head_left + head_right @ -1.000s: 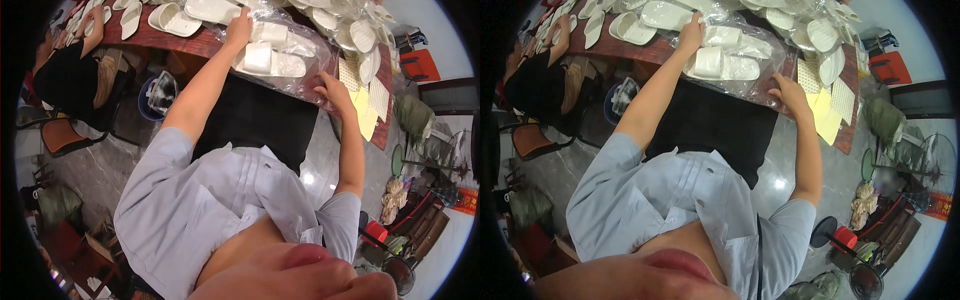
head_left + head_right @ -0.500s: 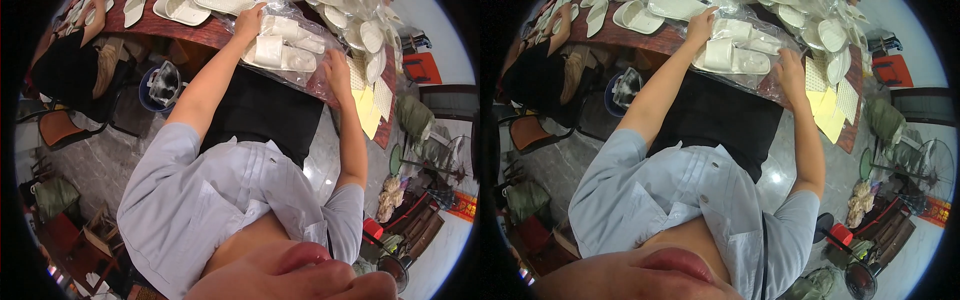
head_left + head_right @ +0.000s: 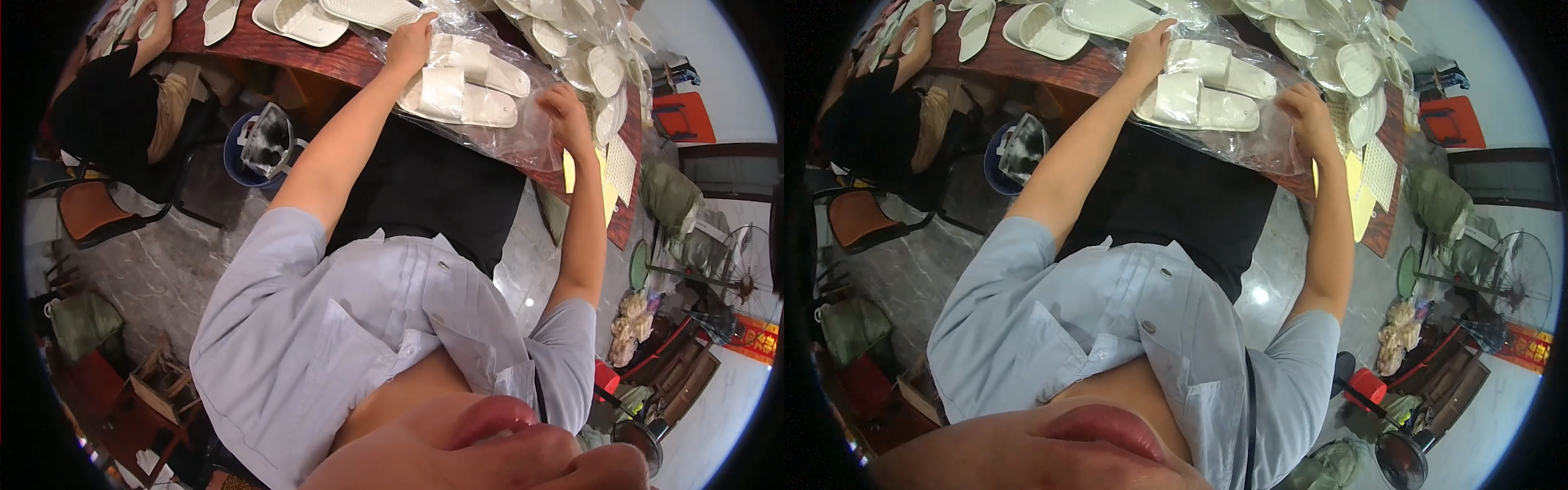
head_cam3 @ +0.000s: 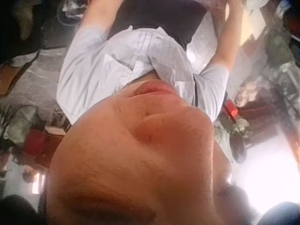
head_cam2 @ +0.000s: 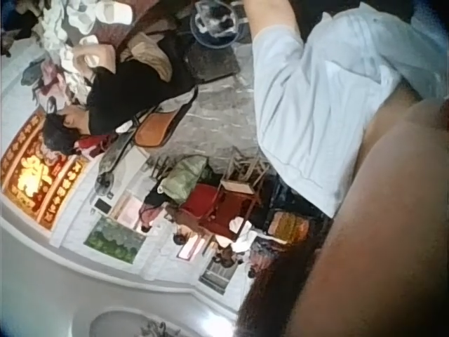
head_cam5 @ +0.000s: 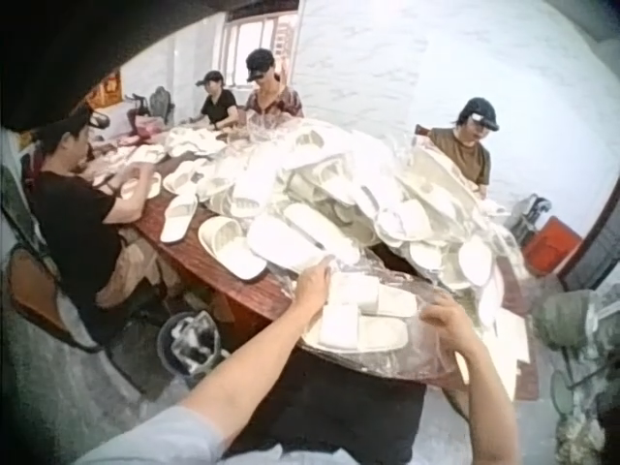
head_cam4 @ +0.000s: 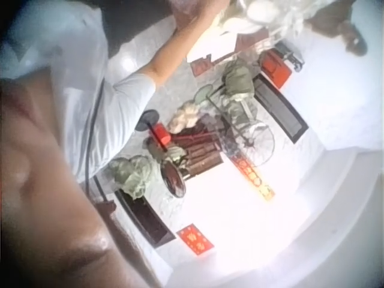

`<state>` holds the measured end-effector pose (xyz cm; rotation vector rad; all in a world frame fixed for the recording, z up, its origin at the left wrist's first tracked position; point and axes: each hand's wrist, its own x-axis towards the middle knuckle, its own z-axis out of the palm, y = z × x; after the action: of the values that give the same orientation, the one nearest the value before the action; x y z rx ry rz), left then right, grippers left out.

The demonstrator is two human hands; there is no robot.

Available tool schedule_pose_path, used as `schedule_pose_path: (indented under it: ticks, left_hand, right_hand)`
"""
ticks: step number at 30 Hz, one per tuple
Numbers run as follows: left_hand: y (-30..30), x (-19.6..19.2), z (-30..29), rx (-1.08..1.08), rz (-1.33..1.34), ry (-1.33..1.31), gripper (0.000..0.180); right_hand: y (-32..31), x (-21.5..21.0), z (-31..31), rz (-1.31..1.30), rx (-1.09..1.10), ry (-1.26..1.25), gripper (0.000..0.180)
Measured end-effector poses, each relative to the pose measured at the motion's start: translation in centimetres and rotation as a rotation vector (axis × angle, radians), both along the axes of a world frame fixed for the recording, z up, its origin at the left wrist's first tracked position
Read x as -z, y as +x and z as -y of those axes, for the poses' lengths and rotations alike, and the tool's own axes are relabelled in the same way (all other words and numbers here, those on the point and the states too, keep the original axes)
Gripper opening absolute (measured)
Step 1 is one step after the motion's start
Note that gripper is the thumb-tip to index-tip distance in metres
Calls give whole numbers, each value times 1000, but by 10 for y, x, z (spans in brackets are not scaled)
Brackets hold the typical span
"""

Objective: Organizing and putting white shoe components into plastic bags.

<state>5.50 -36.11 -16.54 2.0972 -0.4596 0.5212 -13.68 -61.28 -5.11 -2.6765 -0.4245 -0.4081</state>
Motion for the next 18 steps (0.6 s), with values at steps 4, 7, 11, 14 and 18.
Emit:
schedule_pose_path:
  ticks: [4, 7, 11, 14, 18]
  left_hand:
    - [2, -2, 1, 9, -21, -19, 28]
    - [6, 1, 1, 1, -5, -11, 29]
    - [4, -5, 4, 27, 19, -8, 28]
    - [5, -4, -4, 22, 9, -10, 28]
    - [0, -6, -2, 34, -17, 19, 29]
  right_hand:
    - [-42, 12, 43, -129, 31, 47, 19]
    - [-57, 35, 47, -117, 48, -3, 25]
    - [-55, 35, 46, -7, 25, -237, 19]
    - [-49, 32, 23, 153, 117, -278, 12]
    - [-59, 21, 5, 131, 214, -360, 29]
